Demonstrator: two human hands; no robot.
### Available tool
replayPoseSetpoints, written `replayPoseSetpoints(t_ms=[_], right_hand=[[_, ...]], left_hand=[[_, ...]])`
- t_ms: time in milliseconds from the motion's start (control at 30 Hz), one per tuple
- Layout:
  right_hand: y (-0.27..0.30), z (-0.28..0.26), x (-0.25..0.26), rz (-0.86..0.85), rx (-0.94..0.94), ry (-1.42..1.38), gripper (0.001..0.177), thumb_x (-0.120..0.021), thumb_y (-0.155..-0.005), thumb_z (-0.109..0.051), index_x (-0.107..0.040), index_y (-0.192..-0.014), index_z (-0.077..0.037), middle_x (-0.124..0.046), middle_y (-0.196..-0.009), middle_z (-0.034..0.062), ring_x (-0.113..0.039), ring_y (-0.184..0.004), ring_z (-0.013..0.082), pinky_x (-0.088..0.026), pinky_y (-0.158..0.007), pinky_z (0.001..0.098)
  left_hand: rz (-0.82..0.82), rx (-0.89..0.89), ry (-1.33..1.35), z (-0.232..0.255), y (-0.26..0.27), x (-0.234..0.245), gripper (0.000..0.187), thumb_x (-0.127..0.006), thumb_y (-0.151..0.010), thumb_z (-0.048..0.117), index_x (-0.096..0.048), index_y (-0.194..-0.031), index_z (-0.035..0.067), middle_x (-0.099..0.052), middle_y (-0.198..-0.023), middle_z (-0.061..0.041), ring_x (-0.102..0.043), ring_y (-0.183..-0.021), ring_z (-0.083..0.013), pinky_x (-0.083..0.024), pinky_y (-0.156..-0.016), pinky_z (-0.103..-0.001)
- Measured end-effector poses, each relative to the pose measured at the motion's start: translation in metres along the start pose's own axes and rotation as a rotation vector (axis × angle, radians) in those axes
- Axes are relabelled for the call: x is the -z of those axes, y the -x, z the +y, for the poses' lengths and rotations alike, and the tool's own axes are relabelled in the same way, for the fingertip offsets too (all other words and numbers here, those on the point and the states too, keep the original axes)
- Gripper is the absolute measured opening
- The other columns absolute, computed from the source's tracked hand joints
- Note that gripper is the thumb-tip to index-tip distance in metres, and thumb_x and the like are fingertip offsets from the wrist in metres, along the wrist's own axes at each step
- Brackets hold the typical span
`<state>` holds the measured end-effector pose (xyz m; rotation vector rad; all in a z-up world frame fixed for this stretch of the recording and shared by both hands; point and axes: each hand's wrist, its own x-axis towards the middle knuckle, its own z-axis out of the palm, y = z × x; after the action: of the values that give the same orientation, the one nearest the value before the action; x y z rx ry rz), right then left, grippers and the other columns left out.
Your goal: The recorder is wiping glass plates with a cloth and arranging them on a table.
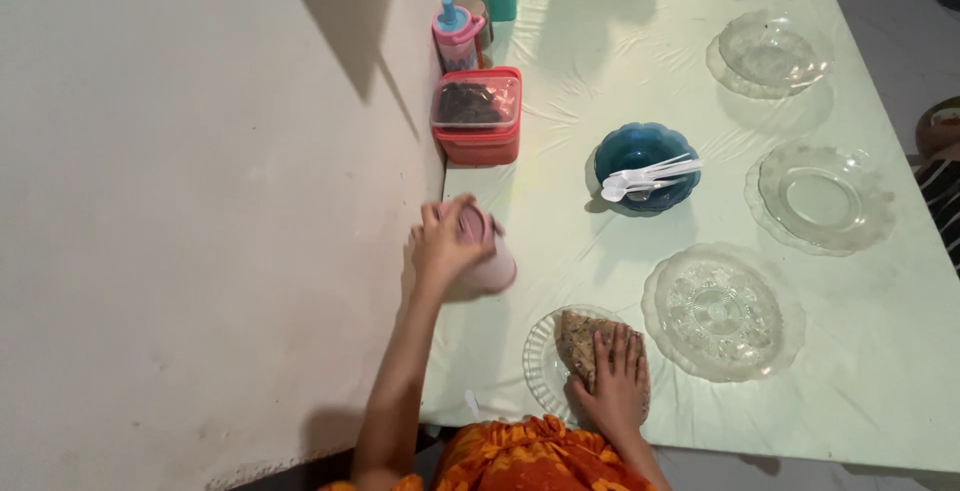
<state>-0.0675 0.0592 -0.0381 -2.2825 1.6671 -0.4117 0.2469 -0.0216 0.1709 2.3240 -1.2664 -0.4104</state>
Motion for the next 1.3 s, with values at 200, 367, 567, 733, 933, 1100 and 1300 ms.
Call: replayPoseSetpoints(t_ms=[200, 367, 567, 733, 933, 1100, 1300], right_hand=[[-0.001, -0.003, 0.004, 0.037, 0.024, -0.041, 0.096, -0.076, -0.07, -0.046, -0.034, -0.153, -0.023, -0.013, -0.167, 0.0142, -0.013, -0.153, 0.0384, -0.014, -0.12, 0.0554], [-0.003, -0.004, 0.013, 0.037, 0.038, -0.058, 0.098, -0.076, -0.069, -0.043, -0.034, -0.155, -0.022, -0.014, -0.166, 0.0143, -0.013, -0.153, 0.039, -0.013, -0.12, 0.0548], [-0.007, -0.01, 0.021, 0.015, 0.004, -0.066, 0.099, -0.076, -0.068, -0.042, -0.034, -0.155, -0.022, -0.014, -0.166, 0.014, -0.013, -0.152, 0.0389, -0.013, -0.12, 0.0546], [-0.011, -0.017, 0.03, -0.041, -0.023, -0.062, 0.101, -0.077, -0.067, -0.042, -0.034, -0.157, -0.025, -0.012, -0.17, 0.0144, -0.01, -0.151, 0.0404, -0.014, -0.118, 0.0555], [-0.011, -0.019, 0.028, 0.01, 0.031, -0.049, 0.098, -0.077, -0.066, -0.04, -0.037, -0.156, -0.032, -0.011, -0.17, 0.0163, -0.01, -0.151, 0.0418, -0.014, -0.118, 0.0575], [-0.006, -0.018, 0.019, 0.001, 0.0, -0.014, 0.098, -0.077, -0.067, -0.043, -0.035, -0.154, -0.032, -0.007, -0.168, 0.0202, -0.007, -0.152, 0.0457, -0.014, -0.119, 0.0595], [-0.008, -0.036, 0.023, -0.142, -0.228, 0.124, 0.101, -0.075, -0.072, -0.054, -0.027, -0.159, -0.035, 0.001, -0.168, 0.0241, 0.0, -0.152, 0.0525, -0.008, -0.117, 0.0715]], left_hand=[[0.029, 0.081, -0.085, 0.026, -0.096, -0.007, 0.091, -0.089, -0.05, 0.041, -0.057, -0.135, 0.044, -0.043, -0.141, -0.007, -0.05, -0.121, -0.0442, -0.044, -0.101, -0.058], [0.096, 0.051, -0.095, 0.024, -0.157, -0.024, 0.092, -0.088, -0.05, 0.041, -0.057, -0.137, 0.044, -0.042, -0.144, -0.011, -0.05, -0.122, -0.0492, -0.045, -0.102, -0.057], [0.074, 0.045, -0.163, 0.023, -0.193, -0.032, 0.093, -0.086, -0.055, 0.048, -0.055, -0.141, 0.042, -0.044, -0.144, -0.015, -0.05, -0.125, -0.05, -0.041, -0.108, -0.056], [0.07, 0.025, -0.192, 0.013, -0.188, -0.043, 0.092, -0.084, -0.06, 0.052, -0.05, -0.146, 0.041, -0.043, -0.144, -0.016, -0.047, -0.127, -0.0484, -0.039, -0.106, -0.057], [0.703, -0.32, 0.026, -0.016, -0.098, -0.106, 0.08, -0.073, -0.09, 0.039, -0.041, -0.154, 0.004, -0.033, -0.156, -0.029, -0.038, -0.142, -0.0526, -0.035, -0.115, -0.059], [-0.061, -0.117, 0.387, -0.065, 0.054, -0.21, 0.059, -0.07, -0.088, 0.022, -0.051, -0.142, 0.008, -0.053, -0.133, -0.022, -0.054, -0.124, -0.0372, -0.045, -0.108, -0.045], [-0.492, 0.002, 0.45, -0.094, 0.151, -0.229, 0.037, -0.059, -0.099, 0.017, -0.051, -0.134, 0.007, -0.065, -0.1, -0.015, -0.069, -0.085, -0.027, -0.054, -0.08, -0.041]])
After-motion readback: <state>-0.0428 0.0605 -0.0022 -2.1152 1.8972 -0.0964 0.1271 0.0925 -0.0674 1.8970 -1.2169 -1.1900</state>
